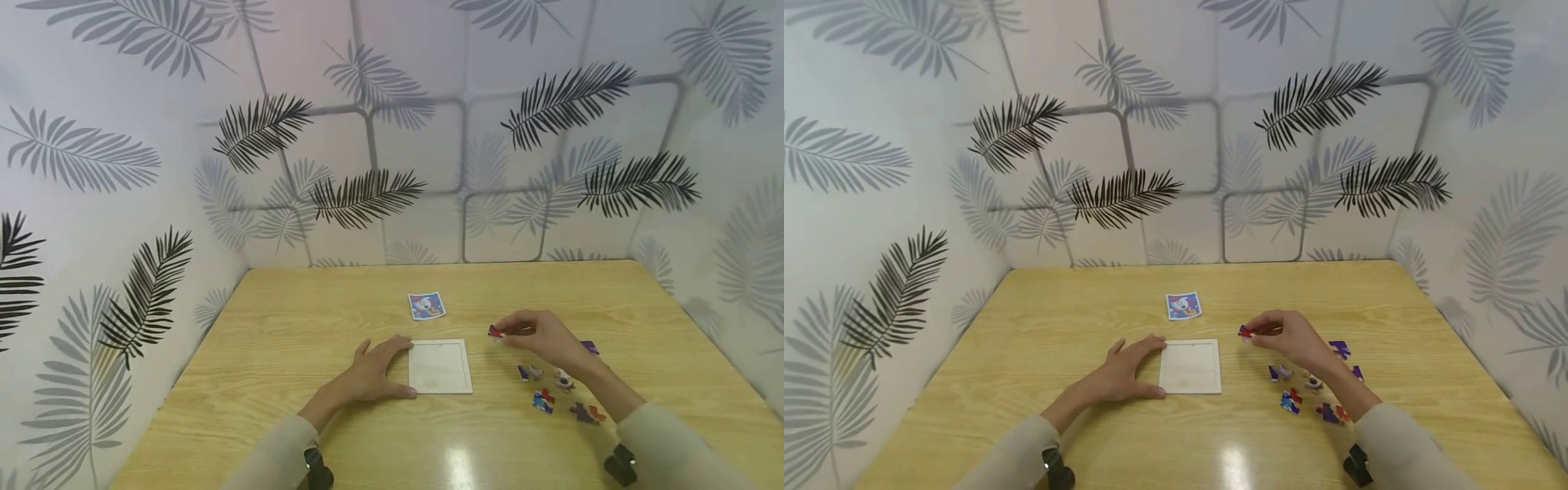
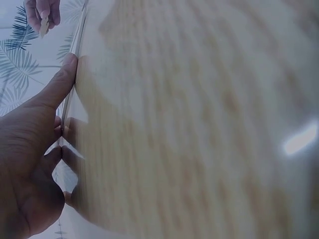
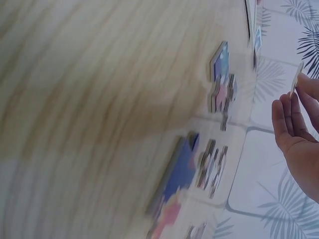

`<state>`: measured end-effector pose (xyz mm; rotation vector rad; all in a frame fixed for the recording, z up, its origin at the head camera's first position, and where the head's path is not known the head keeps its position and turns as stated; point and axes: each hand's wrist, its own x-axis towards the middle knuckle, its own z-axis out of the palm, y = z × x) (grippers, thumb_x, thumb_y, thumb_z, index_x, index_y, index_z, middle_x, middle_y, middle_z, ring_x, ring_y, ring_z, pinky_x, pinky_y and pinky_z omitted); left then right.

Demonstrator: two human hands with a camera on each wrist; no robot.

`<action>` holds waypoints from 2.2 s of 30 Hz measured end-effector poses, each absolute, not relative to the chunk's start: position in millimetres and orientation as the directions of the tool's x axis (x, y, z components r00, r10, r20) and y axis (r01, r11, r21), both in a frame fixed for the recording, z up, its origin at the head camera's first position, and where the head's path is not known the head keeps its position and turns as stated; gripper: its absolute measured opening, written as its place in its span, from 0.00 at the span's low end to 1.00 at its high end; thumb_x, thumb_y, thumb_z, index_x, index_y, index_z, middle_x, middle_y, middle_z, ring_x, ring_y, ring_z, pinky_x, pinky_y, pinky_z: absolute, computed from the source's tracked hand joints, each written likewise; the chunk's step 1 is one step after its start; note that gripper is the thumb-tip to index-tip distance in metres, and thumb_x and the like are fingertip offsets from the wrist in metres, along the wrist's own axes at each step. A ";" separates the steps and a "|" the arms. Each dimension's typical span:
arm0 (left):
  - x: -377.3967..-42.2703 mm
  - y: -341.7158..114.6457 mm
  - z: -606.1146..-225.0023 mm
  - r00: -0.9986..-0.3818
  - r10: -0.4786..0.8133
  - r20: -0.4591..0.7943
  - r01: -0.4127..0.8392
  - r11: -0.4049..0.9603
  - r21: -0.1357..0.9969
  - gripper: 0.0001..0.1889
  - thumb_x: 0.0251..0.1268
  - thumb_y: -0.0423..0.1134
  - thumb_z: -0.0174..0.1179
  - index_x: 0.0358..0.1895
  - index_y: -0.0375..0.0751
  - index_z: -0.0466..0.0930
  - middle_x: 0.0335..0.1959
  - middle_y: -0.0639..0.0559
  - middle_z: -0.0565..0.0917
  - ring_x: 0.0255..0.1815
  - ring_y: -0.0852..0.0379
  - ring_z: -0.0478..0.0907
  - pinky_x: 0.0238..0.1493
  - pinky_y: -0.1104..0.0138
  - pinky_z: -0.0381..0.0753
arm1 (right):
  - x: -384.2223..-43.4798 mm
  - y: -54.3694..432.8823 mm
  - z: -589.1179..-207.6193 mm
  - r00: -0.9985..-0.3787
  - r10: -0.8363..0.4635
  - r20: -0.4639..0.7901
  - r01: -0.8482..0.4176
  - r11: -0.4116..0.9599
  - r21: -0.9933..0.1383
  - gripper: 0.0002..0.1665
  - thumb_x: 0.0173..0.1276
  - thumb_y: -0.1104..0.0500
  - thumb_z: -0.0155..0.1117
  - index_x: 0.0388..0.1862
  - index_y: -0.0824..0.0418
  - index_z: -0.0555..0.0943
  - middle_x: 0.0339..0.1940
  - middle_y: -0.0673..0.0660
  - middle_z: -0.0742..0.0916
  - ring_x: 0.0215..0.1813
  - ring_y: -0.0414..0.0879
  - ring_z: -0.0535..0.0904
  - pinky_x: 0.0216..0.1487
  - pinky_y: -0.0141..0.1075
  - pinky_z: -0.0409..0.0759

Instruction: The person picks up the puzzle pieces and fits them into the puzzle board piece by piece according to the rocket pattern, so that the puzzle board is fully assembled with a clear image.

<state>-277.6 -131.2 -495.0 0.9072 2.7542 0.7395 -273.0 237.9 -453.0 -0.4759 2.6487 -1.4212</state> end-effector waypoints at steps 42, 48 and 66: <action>-278.6 -132.0 -497.7 -0.801 0.598 -0.033 0.501 0.699 0.511 0.45 0.60 0.70 0.59 0.76 0.53 0.58 0.78 0.58 0.63 0.84 0.54 0.45 0.79 0.40 0.30 | -295.3 139.1 -464.3 -0.898 -0.418 0.134 -0.353 0.504 -0.788 0.10 0.63 0.67 0.70 0.44 0.62 0.87 0.45 0.56 0.89 0.49 0.49 0.84 0.54 0.42 0.85; -279.4 -133.6 -497.0 -0.790 0.612 -0.032 0.514 0.689 0.510 0.44 0.58 0.70 0.61 0.74 0.53 0.60 0.80 0.59 0.59 0.84 0.53 0.44 0.78 0.39 0.30 | -299.3 123.8 -469.1 -0.895 -0.428 0.128 -0.354 0.506 -0.786 0.09 0.62 0.68 0.70 0.42 0.62 0.88 0.44 0.57 0.89 0.48 0.49 0.84 0.52 0.41 0.85; -278.5 -135.6 -495.8 -0.788 0.615 -0.027 0.510 0.676 0.531 0.46 0.58 0.67 0.64 0.77 0.53 0.58 0.79 0.59 0.60 0.84 0.54 0.45 0.79 0.40 0.30 | -301.9 96.7 -476.0 -0.848 -0.496 0.187 -0.491 0.601 -0.630 0.10 0.55 0.72 0.71 0.36 0.64 0.87 0.36 0.55 0.89 0.40 0.45 0.79 0.42 0.35 0.77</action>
